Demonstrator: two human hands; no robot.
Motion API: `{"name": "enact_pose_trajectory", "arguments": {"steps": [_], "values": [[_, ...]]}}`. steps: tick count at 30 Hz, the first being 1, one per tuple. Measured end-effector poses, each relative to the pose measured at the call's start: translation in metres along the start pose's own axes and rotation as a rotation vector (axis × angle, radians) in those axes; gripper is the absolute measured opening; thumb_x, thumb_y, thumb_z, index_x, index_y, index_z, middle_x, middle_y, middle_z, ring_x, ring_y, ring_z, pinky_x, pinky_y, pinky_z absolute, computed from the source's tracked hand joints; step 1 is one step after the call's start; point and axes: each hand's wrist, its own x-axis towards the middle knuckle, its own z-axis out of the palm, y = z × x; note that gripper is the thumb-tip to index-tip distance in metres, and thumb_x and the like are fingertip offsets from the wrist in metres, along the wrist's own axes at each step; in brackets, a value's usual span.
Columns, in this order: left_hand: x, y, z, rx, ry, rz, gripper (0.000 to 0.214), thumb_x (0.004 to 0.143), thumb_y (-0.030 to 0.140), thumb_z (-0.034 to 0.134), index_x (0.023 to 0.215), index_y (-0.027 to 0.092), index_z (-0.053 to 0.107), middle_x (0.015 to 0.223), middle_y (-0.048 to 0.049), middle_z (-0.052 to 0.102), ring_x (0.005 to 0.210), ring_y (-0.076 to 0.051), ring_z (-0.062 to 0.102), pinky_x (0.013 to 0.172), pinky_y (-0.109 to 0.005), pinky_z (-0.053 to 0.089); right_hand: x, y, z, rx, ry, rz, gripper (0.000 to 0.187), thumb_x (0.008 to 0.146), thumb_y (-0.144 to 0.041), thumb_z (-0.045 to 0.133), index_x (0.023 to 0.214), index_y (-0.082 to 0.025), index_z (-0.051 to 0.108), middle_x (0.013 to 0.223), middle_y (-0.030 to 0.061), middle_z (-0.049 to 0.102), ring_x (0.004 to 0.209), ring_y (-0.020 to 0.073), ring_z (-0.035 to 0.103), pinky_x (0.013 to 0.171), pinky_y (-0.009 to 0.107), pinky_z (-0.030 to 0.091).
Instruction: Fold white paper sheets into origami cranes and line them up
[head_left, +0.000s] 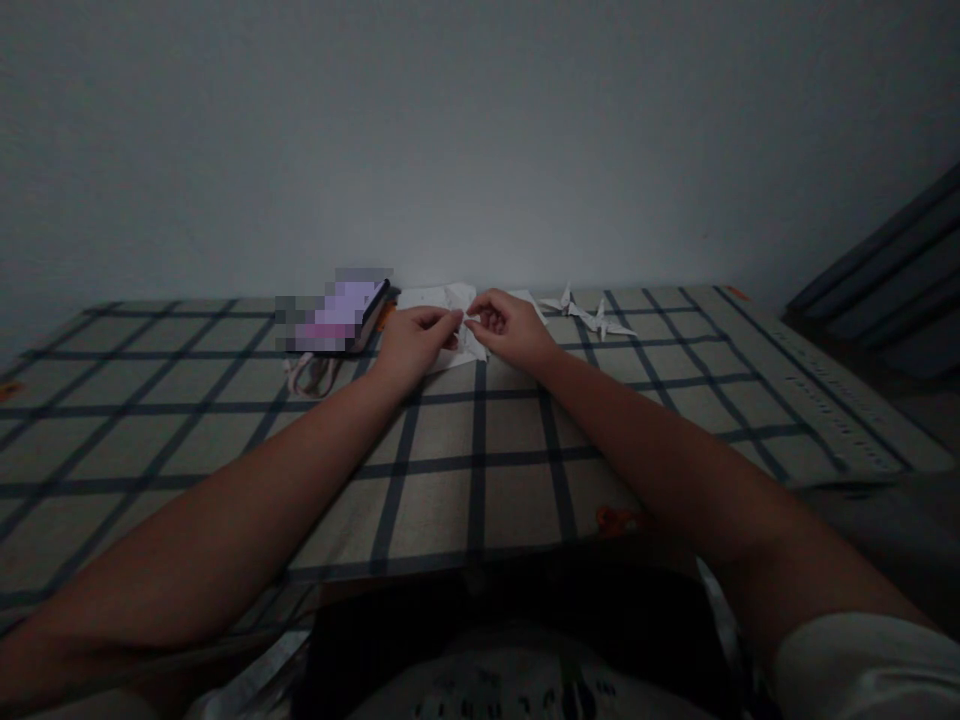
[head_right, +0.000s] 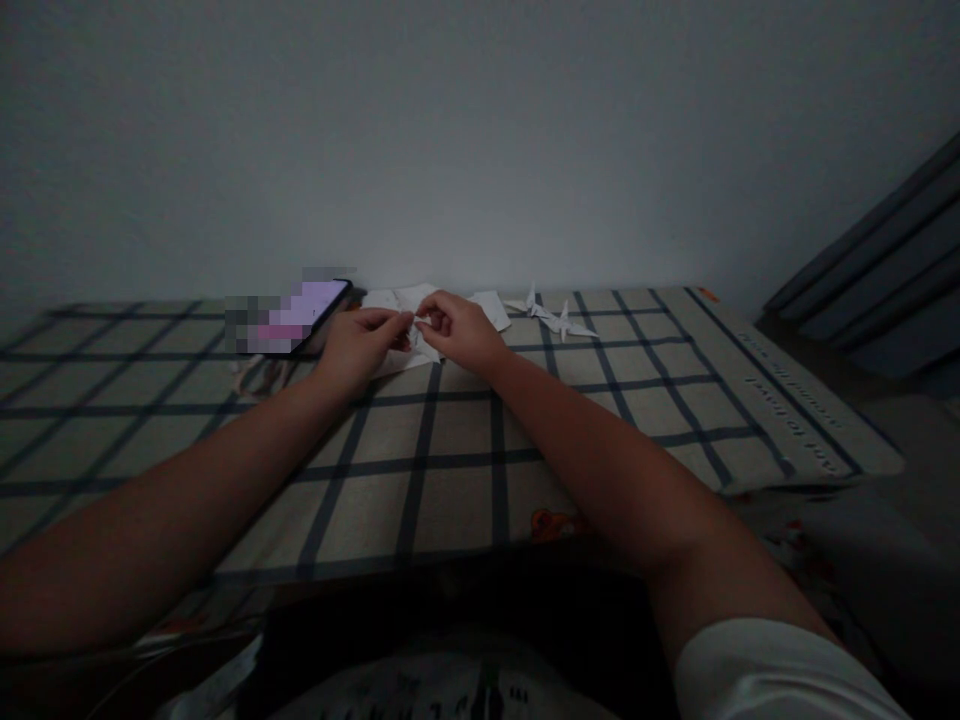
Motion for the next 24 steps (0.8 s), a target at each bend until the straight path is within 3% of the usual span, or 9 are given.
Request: {"name": "enact_pose_trajectory", "arguments": {"steps": [3, 7, 13, 18, 24], "values": [[-0.001, 0.001, 0.000, 0.011, 0.032, 0.022, 0.033, 0.080, 0.047, 0.067, 0.070, 0.016, 0.073, 0.061, -0.0027, 0.068, 0.059, -0.015, 0.061, 0.060, -0.025, 0.045, 0.000, 0.000, 0.001, 0.047, 0.073, 0.065, 0.027, 0.083, -0.029, 0.068, 0.106, -0.020, 0.058, 0.076, -0.0032, 0.054, 0.066, 0.0104, 0.048, 0.063, 0.025, 0.038], [0.000, -0.004, 0.003, -0.090, 0.034, -0.011, 0.035, 0.078, 0.051, 0.070, 0.076, 0.016, 0.075, 0.066, -0.0037, 0.070, 0.064, -0.017, 0.064, 0.064, -0.027, 0.049, 0.002, 0.001, -0.001, 0.034, 0.118, 0.108, 0.022, 0.081, -0.031, 0.071, 0.096, -0.018, 0.061, 0.077, -0.0012, 0.057, 0.070, 0.0118, 0.050, 0.067, 0.026, 0.041], [0.000, -0.007, 0.005, -0.167, -0.002, -0.058, 0.044, 0.074, 0.058, 0.073, 0.080, 0.015, 0.077, 0.071, -0.0059, 0.073, 0.066, -0.018, 0.066, 0.068, -0.029, 0.053, 0.002, 0.001, -0.004, -0.030, 0.071, 0.027, 0.011, 0.083, -0.026, 0.068, 0.083, -0.017, 0.063, 0.078, 0.0010, 0.062, 0.070, 0.0124, 0.053, 0.069, 0.028, 0.042], [0.000, -0.006, 0.003, -0.100, -0.006, -0.002, 0.044, 0.076, 0.060, 0.071, 0.078, 0.016, 0.077, 0.071, -0.0054, 0.072, 0.068, -0.018, 0.066, 0.071, -0.029, 0.053, 0.002, 0.001, -0.006, -0.059, 0.076, -0.008, 0.012, 0.085, -0.028, 0.070, 0.087, -0.015, 0.068, 0.080, 0.0018, 0.065, 0.070, 0.0122, 0.054, 0.069, 0.028, 0.043], [0.005, -0.013, 0.004, -0.180, 0.021, 0.003, 0.041, 0.077, 0.057, 0.071, 0.077, 0.016, 0.074, 0.070, -0.0040, 0.070, 0.067, -0.016, 0.064, 0.071, -0.029, 0.055, 0.002, 0.000, -0.006, -0.036, 0.047, -0.096, 0.015, 0.089, -0.028, 0.065, 0.091, -0.016, 0.074, 0.082, 0.0031, 0.066, 0.074, 0.0122, 0.056, 0.070, 0.027, 0.045]]}}
